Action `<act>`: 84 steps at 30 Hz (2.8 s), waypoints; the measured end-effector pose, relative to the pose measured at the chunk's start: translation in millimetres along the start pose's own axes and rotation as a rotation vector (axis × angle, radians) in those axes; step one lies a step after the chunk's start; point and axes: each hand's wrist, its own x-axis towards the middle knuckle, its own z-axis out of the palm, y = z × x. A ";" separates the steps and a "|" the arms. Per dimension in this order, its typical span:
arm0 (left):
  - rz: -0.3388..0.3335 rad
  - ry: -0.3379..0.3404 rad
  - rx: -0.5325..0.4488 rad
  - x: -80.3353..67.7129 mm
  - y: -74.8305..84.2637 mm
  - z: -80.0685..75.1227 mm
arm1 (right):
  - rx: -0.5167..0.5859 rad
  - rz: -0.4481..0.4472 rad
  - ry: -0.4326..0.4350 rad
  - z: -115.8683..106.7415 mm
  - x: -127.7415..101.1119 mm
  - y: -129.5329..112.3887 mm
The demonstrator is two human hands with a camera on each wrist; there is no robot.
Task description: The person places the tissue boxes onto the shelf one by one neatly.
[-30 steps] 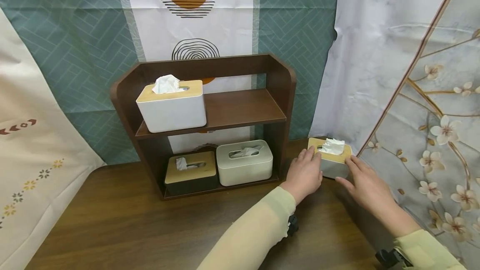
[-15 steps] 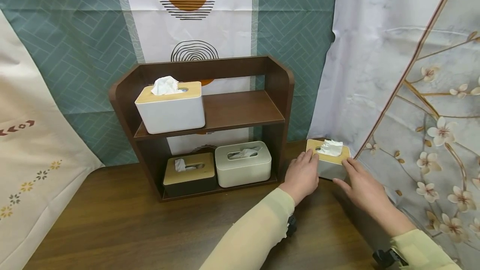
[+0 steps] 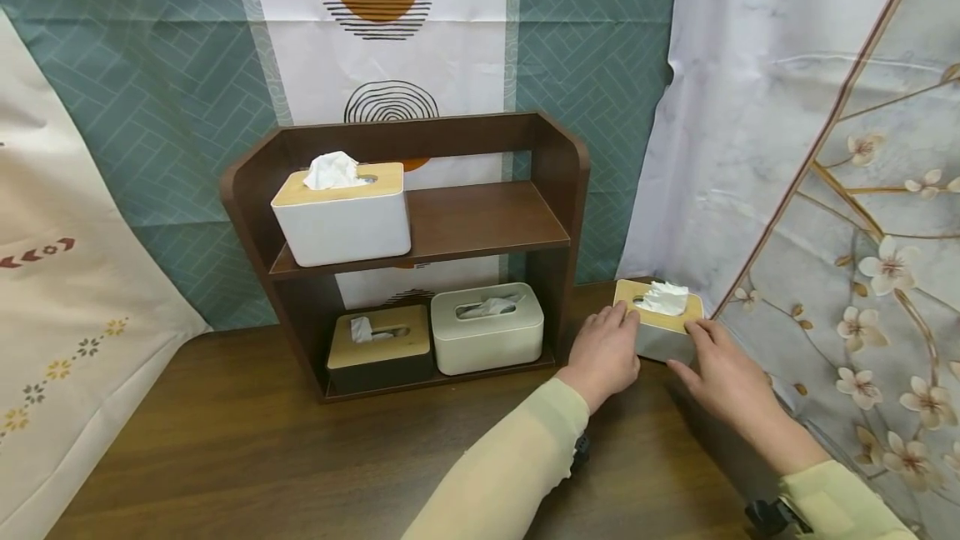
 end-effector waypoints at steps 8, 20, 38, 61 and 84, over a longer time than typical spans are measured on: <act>0.010 -0.010 -0.065 1.4 -1.1 0.7 | 0.019 0.031 -0.029 1.0 0.3 0.0; -0.015 -0.031 -0.146 -3.2 -2.5 -3.8 | 0.041 0.059 -0.049 -4.0 2.8 -5.0; -0.022 0.013 -0.083 -28.7 4.0 -8.4 | 0.031 0.045 -0.063 -11.8 -17.4 -17.6; 0.031 0.078 0.002 -66.8 -1.0 -14.0 | 0.037 0.008 0.013 -12.2 -44.4 -37.4; 0.113 0.175 -0.009 -99.7 -11.6 -21.2 | 0.078 -0.065 0.036 -11.3 -63.4 -46.5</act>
